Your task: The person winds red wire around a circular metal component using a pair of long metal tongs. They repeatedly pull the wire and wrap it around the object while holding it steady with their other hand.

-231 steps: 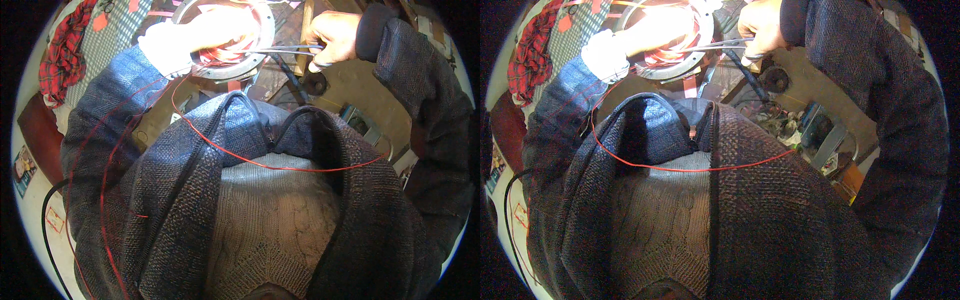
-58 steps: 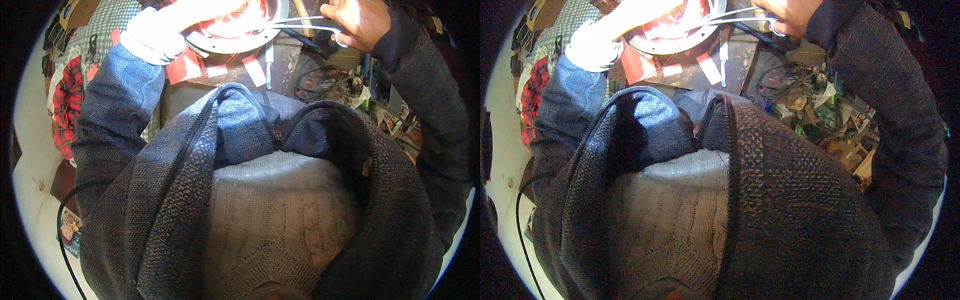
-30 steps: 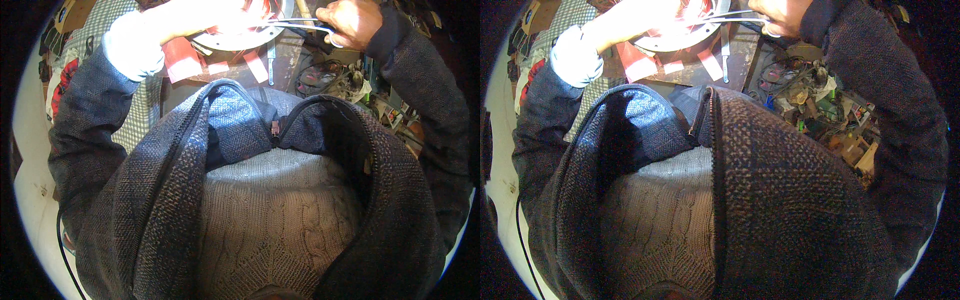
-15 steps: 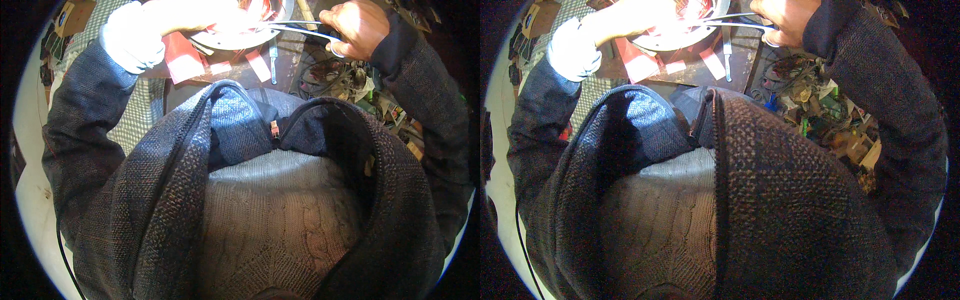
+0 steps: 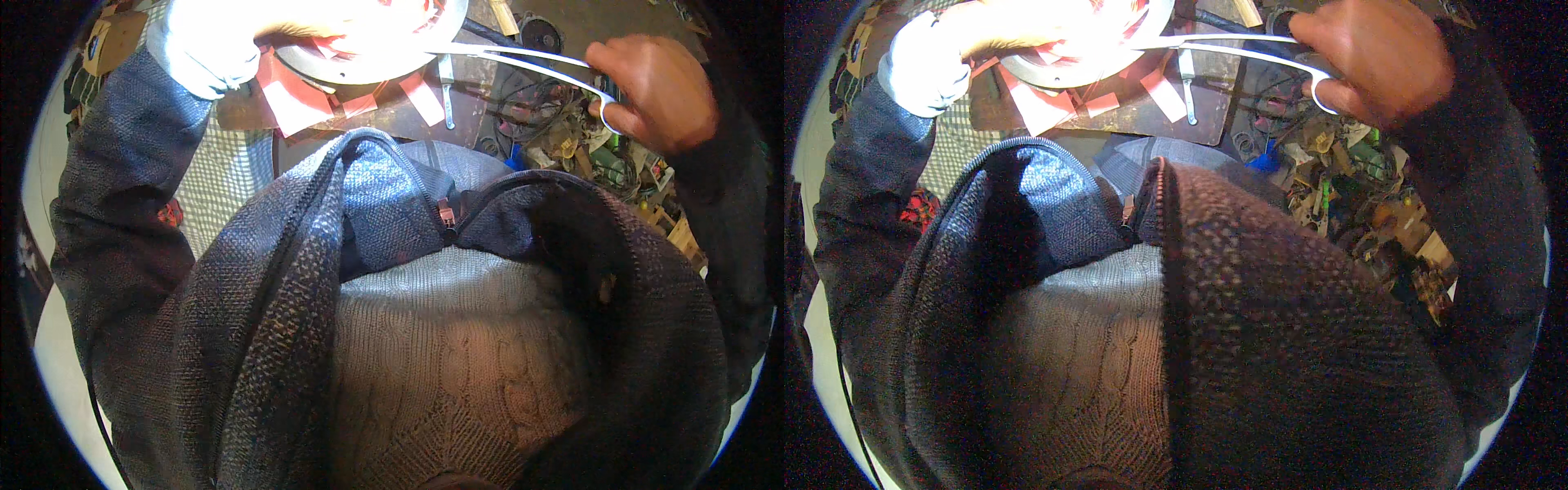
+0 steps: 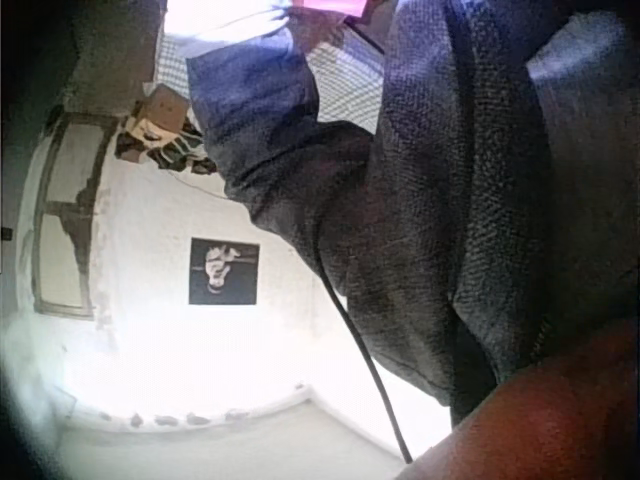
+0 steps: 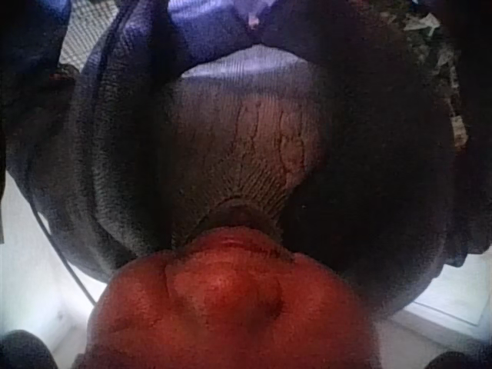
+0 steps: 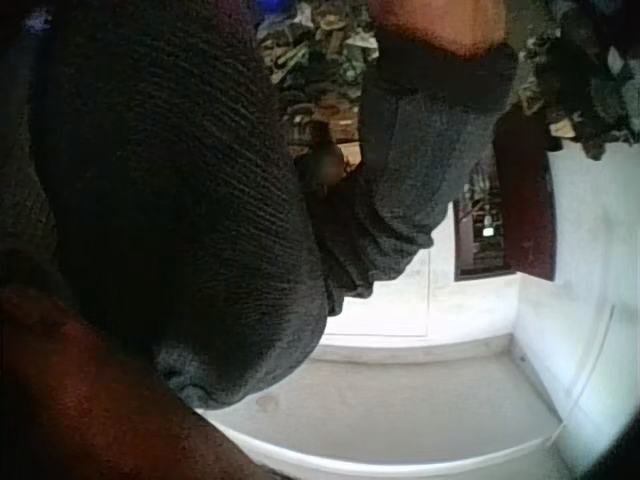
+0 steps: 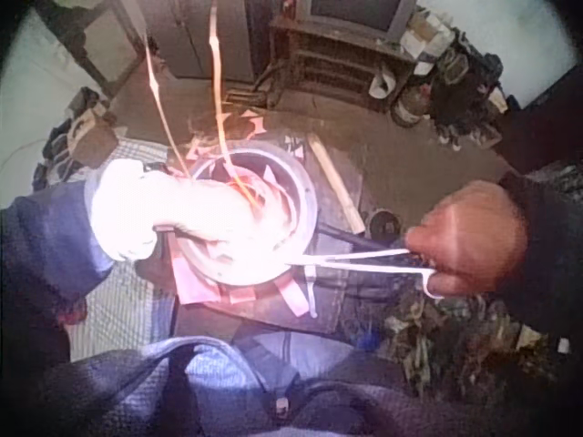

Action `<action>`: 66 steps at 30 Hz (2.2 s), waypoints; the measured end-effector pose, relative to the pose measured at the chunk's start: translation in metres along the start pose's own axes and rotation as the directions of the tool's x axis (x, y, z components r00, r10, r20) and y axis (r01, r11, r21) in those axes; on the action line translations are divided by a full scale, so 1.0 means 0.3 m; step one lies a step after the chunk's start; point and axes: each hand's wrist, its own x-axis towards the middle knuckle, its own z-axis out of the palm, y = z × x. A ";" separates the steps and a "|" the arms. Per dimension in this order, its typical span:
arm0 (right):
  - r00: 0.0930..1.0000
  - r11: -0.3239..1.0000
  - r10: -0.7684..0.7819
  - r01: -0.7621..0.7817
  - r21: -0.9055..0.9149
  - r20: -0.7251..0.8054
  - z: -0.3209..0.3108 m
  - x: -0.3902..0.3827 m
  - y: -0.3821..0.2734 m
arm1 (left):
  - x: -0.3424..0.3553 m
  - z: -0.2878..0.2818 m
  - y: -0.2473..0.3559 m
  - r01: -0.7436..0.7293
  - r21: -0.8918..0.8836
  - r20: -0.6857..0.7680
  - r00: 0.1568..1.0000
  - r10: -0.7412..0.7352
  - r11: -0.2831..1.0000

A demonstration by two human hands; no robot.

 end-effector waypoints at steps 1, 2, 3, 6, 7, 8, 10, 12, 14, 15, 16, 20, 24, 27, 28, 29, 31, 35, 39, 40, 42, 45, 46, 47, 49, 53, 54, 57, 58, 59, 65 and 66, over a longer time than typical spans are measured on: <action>0.998 0.999 0.033 -0.034 0.020 0.062 -0.002 -0.018 0.001 | 0.007 -0.005 0.008 0.005 0.014 0.011 1.000 -0.005 1.000; 0.995 0.997 0.071 -0.071 -0.001 0.072 0.005 -0.033 -0.006 | 0.015 -0.004 0.018 0.005 0.027 0.022 1.000 -0.006 1.000; 0.996 0.998 0.062 -0.064 0.024 0.066 0.011 -0.047 -0.012 | 0.027 -0.003 0.027 0.005 0.040 0.035 0.999 -0.006 0.999; 0.994 0.994 0.098 -0.100 0.045 0.058 0.021 -0.092 -0.025 | 0.082 0.024 0.053 -0.010 0.098 0.072 0.997 0.003 0.995; 0.994 0.993 0.099 -0.103 0.062 0.055 0.025 -0.100 -0.023 | 0.113 0.033 0.050 -0.019 0.116 0.093 0.996 0.008 0.993; 0.994 0.992 0.106 -0.108 0.067 0.029 0.027 -0.115 -0.025 | 0.134 0.044 0.053 -0.026 0.136 0.104 0.994 0.012 0.990; 0.992 0.989 0.115 -0.119 0.089 0.045 0.039 -0.136 -0.028 | 0.165 0.058 0.054 -0.023 0.155 0.105 0.994 0.007 0.988; 0.991 0.986 0.133 -0.133 0.100 0.014 0.069 -0.149 -0.036 | 0.182 0.068 0.054 0.003 0.174 0.082 0.996 -0.018 0.985; 0.989 0.983 0.148 -0.144 0.115 -0.024 0.110 -0.155 -0.040 | 0.188 0.078 0.056 0.027 0.190 0.036 0.999 -0.035 0.981; 0.990 0.987 0.118 -0.108 0.119 -0.081 0.131 -0.154 -0.043 | 0.190 0.084 0.056 0.039 0.204 0.000 0.999 -0.040 0.978; 0.986 0.990 0.083 -0.065 0.121 -0.146 0.154 -0.157 -0.040 | 0.193 0.097 0.062 0.055 0.221 -0.032 0.998 -0.049 0.974; 0.980 0.986 0.112 -0.089 0.140 -0.166 0.193 -0.179 -0.018 | 0.213 0.160 0.084 0.117 0.290 -0.208 0.976 -0.057 0.950; 0.983 0.973 0.122 -0.091 0.214 -0.138 0.215 -0.202 -0.002 | 0.240 0.253 0.111 0.192 0.363 -0.354 0.934 -0.056 0.912; 0.972 0.968 0.154 -0.112 0.225 -0.179 0.247 -0.212 0.001 | 0.256 0.298 0.120 0.228 0.393 -0.416 0.908 -0.049 0.891; 0.967 0.964 0.167 -0.120 0.238 -0.191 0.259 -0.215 0.006 | 0.262 0.307 0.123 0.234 0.397 -0.426 0.904 -0.047 0.887; 0.962 0.958 0.202 -0.155 0.241 -0.183 0.271 -0.219 0.008 | 0.265 0.313 0.123 0.243 0.403 -0.440 0.897 -0.046 0.882; 0.955 0.949 0.223 -0.168 0.265 -0.195 0.295 -0.226 0.012 | 0.269 0.319 0.127 0.255 0.405 -0.458 0.888 -0.047 0.878; 0.951 0.936 0.232 -0.162 0.312 -0.202 0.340 -0.226 0.015 | 0.277 0.324 0.141 0.277 0.413 -0.472 0.880 -0.056 0.867; 0.939 0.926 0.222 -0.118 0.358 -0.264 0.374 -0.226 0.016 | 0.284 0.331 0.153 0.291 0.418 -0.490 0.870 -0.056 0.861; 0.936 0.925 0.221 -0.112 0.363 -0.275 0.377 -0.227 0.019 | 0.283 0.331 0.157 0.299 0.413 -0.497 0.865 -0.062 0.860; 0.935 0.916 0.242 -0.132 0.380 -0.258 0.379 -0.228 0.022 | 0.288 0.328 0.159 0.307 0.413 -0.509 0.859 -0.062 0.857; 0.939 0.900 0.278 -0.181 0.396 -0.203 0.375 -0.229 0.025 | 0.303 0.319 0.155 0.322 0.411 -0.523 0.849 -0.068 0.853; 0.934 0.902 0.286 -0.186 0.391 -0.215 0.369 -0.228 0.025 | 0.307 0.313 0.157 0.328 0.412 -0.527 0.847 -0.071 0.850; 0.935 0.897 0.305 -0.217 0.385 -0.183 0.365 -0.228 0.026 | 0.315 0.307 0.157 0.335 0.416 -0.530 0.845 -0.074 0.846; 0.934 0.893 0.292 -0.190 0.408 -0.204 0.354 -0.230 0.028 | 0.327 0.299 0.159 0.344 0.417 -0.535 0.841 -0.079 0.841; 0.936 0.882 0.302 -0.202 0.427 -0.181 0.353 -0.238 0.031 | 0.348 0.292 0.159 0.364 0.426 -0.546 0.834 -0.086 0.828; 0.938 0.883 0.302 -0.206 0.421 -0.173 0.360 -0.239 0.030 | 0.363 0.286 0.153 0.368 0.427 -0.548 0.832 -0.087 0.826; 0.932 0.893 0.288 -0.178 0.413 -0.220 0.377 -0.237 0.029 | 0.369 0.283 0.153 0.381 0.432 -0.553 0.828 -0.093 0.817; 0.927 0.901 0.273 -0.152 0.407 -0.257 0.383 -0.236 0.028 | 0.376 0.282 0.151 0.384 0.436 -0.557 0.826 -0.092 0.814; 0.922 0.906 0.255 -0.123 0.404 -0.292 0.389 -0.233 0.028 | 0.373 0.279 0.153 0.391 0.433 -0.564 0.820 -0.095 0.812; 0.925 0.893 0.286 -0.163 0.420 -0.248 0.387 -0.241 0.028 | 0.336 0.270 0.181 0.396 0.422 -0.562 0.820 -0.108 0.816; 0.929 0.887 0.290 -0.171 0.429 -0.229 0.383 -0.245 0.028 | 0.332 0.267 0.183 0.395 0.424 -0.559 0.822 -0.107 0.815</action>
